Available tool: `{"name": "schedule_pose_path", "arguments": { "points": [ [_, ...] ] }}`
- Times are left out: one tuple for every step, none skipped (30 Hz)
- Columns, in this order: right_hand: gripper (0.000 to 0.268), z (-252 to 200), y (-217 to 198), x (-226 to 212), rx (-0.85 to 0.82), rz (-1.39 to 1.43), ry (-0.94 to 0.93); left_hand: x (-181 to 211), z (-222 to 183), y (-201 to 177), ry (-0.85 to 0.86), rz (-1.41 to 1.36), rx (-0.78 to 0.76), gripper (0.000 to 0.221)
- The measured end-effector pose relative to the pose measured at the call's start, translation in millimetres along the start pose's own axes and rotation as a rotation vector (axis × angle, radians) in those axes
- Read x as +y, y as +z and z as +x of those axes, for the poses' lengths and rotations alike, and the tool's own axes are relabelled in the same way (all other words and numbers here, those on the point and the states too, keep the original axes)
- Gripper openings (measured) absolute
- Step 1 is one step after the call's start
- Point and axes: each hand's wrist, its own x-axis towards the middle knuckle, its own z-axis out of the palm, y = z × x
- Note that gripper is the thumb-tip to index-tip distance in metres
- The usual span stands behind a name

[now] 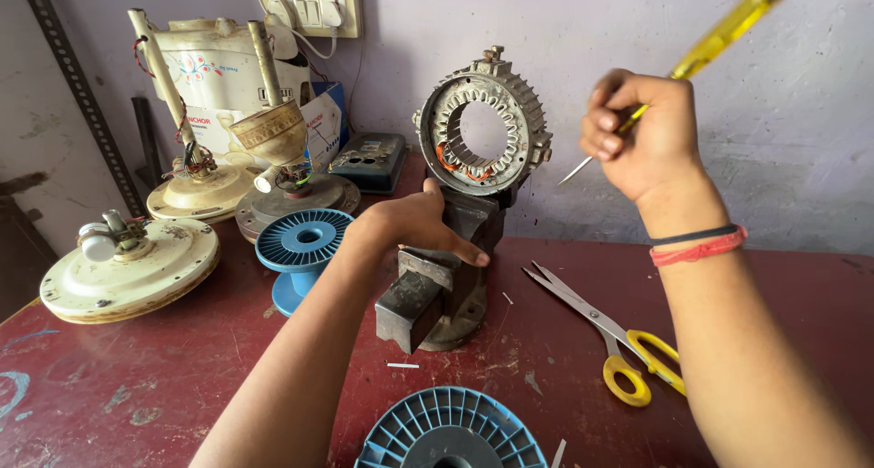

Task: The person uses a yellow-handled screwdriver to adjust and press copper windings inside a motor stator held in a bench vise. The person repeatedly pries and tucks the wires into the stator slots while holding the stator steady with the other hand.

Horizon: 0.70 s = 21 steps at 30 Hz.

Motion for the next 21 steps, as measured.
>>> {"name": "schedule_pose_path", "arguments": {
  "points": [
    [0.010, 8, -13, 8, 0.108, -0.021, -0.011, 3, -1, 1, -0.018, 0.007, 0.003, 0.162],
    [0.009, 15, -22, 19, 0.215, -0.042, -0.022, 5, -1, 2, -0.035, 0.013, 0.006, 0.162],
    [0.009, 22, -31, 30, 0.325, -0.062, -0.033, 8, -2, 4, -0.053, 0.021, 0.007, 0.163],
    [0.013, 25, -38, 42, 0.356, -0.152, -0.008, 10, -2, 6, -0.074, 0.036, 0.016, 0.163],
    [0.019, 26, -43, 57, 0.388, -0.243, 0.016, 12, -2, 8, -0.093, 0.051, 0.026, 0.163],
    [0.025, 28, -46, 72, 0.336, -0.219, 0.052, 15, -2, 10, -0.112, 0.065, 0.036, 0.163],
    [0.031, 28, -46, 88, 0.282, -0.193, 0.088, 16, -2, 13, -0.117, 0.074, 0.064, 0.160],
    [0.030, 28, -46, 103, 0.258, -0.195, 0.080, 18, -2, 15, -0.122, 0.083, 0.091, 0.157],
    [0.030, 28, -44, 118, 0.233, -0.195, 0.072, 18, -2, 16, -0.128, 0.093, 0.119, 0.154],
    [0.030, 30, -43, 127, 0.208, -0.194, 0.064, 18, -1, 17, -0.129, 0.080, 0.132, 0.147],
    [0.030, 32, -45, 130, 0.226, -0.200, 0.061, 19, -1, 18, -0.131, 0.065, 0.145, 0.140],
    [0.031, 33, -48, 133, 0.245, -0.206, 0.058, 18, -1, 19, -0.132, 0.051, 0.157, 0.133],
    [0.031, 35, -50, 136, 0.264, -0.214, 0.056, 18, -1, 19, -0.131, 0.045, 0.158, 0.132],
    [0.031, 36, -52, 141, 0.282, -0.217, 0.042, 17, 0, 19, -0.131, 0.040, 0.158, 0.130],
    [0.031, 37, -53, 147, 0.300, -0.221, 0.029, 17, 0, 20, -0.130, 0.034, 0.159, 0.129],
    [0.031, 37, -54, 153, 0.319, -0.224, 0.016, 16, 1, 20, -0.117, 0.033, 0.158, 0.130],
    [0.030, 36, -55, 158, 0.255, -0.228, 0.018, 15, 1, 19, -0.105, 0.033, 0.160, 0.130],
    [0.028, 34, -56, 162, 0.191, -0.232, 0.019, 14, 1, 18, -0.092, 0.033, 0.161, 0.131],
    [0.026, 33, -55, 165, 0.125, -0.235, 0.021, 13, 0, 18, -0.086, 0.026, 0.160, 0.130],
    [0.028, 34, -54, 165, 0.120, -0.284, 0.039, 13, 0, 17, -0.081, 0.020, 0.160, 0.129],
    [0.030, 34, -53, 164, 0.115, -0.333, 0.056, 12, -1, 17, -0.075, 0.012, 0.159, 0.128]
  ]
}}
